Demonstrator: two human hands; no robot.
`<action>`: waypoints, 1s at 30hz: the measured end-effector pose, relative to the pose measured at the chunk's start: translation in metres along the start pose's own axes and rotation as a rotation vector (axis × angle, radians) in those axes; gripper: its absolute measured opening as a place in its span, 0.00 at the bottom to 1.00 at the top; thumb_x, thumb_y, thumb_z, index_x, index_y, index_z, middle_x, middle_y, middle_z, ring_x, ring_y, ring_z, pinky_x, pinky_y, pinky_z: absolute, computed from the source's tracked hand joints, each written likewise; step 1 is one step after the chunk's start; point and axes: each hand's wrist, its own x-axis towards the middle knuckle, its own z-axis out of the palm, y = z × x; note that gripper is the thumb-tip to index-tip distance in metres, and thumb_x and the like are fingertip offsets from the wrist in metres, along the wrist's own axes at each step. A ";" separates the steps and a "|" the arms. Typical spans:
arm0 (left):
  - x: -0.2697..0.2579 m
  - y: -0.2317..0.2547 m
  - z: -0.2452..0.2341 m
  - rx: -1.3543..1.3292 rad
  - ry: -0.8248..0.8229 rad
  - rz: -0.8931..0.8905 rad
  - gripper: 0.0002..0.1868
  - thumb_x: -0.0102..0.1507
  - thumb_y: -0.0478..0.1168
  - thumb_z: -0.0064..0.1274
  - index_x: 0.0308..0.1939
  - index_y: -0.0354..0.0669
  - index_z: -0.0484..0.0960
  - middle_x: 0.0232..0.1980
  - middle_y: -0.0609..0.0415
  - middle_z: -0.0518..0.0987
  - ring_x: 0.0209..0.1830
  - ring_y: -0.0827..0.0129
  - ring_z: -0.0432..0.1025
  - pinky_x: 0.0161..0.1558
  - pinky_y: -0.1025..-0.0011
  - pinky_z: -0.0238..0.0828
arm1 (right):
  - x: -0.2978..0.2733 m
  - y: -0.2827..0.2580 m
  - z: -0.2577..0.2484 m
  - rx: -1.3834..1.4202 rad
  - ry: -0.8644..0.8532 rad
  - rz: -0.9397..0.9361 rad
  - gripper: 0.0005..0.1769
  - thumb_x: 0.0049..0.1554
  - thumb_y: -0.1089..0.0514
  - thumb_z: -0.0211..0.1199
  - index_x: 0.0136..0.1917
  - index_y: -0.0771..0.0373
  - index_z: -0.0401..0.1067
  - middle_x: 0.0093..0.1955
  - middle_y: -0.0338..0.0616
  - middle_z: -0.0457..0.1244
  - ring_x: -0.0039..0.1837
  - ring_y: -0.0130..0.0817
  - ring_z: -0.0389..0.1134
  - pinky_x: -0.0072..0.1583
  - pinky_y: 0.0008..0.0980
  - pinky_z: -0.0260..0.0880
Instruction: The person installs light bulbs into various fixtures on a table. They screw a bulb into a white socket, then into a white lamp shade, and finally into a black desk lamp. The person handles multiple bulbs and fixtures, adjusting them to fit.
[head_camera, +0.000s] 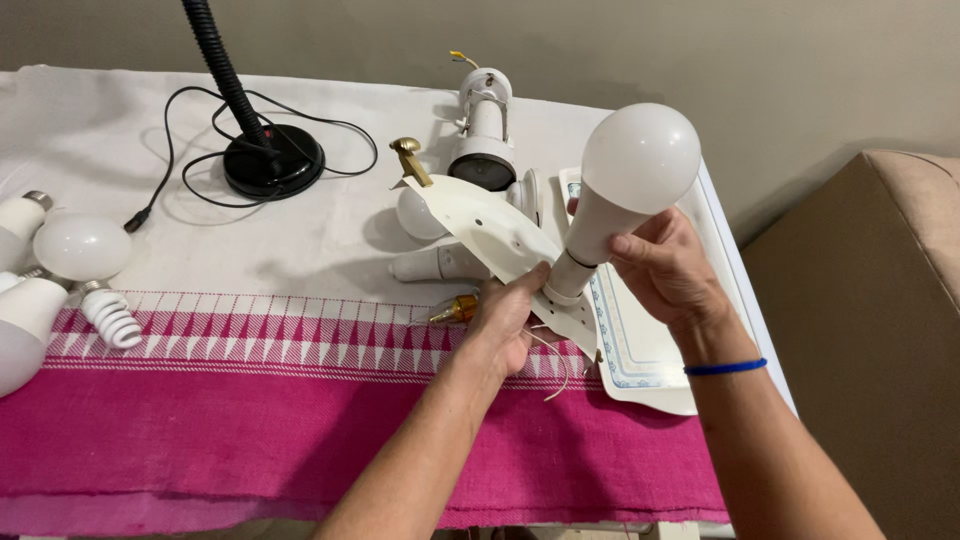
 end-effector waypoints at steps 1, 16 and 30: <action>0.001 0.000 0.000 -0.002 0.001 0.018 0.22 0.68 0.44 0.47 0.63 0.35 0.73 0.53 0.41 0.81 0.46 0.59 0.81 0.40 0.62 0.87 | 0.001 0.007 -0.001 -0.031 0.068 -0.040 0.40 0.50 0.63 0.79 0.72 0.69 0.65 0.68 0.58 0.63 0.74 0.49 0.64 0.77 0.54 0.64; 0.006 -0.005 -0.001 -0.057 -0.028 0.031 0.23 0.66 0.43 0.50 0.63 0.36 0.73 0.54 0.41 0.81 0.46 0.58 0.82 0.39 0.58 0.88 | -0.008 0.005 0.011 -0.176 0.086 -0.112 0.43 0.51 0.60 0.77 0.74 0.66 0.60 0.67 0.52 0.63 0.72 0.45 0.64 0.72 0.51 0.67; 0.002 -0.007 -0.003 0.016 -0.031 0.034 0.23 0.67 0.43 0.50 0.62 0.32 0.72 0.52 0.38 0.81 0.44 0.55 0.82 0.38 0.56 0.87 | -0.007 0.021 0.004 -0.277 0.192 -0.109 0.40 0.49 0.65 0.72 0.72 0.67 0.63 0.66 0.55 0.63 0.72 0.48 0.66 0.72 0.52 0.71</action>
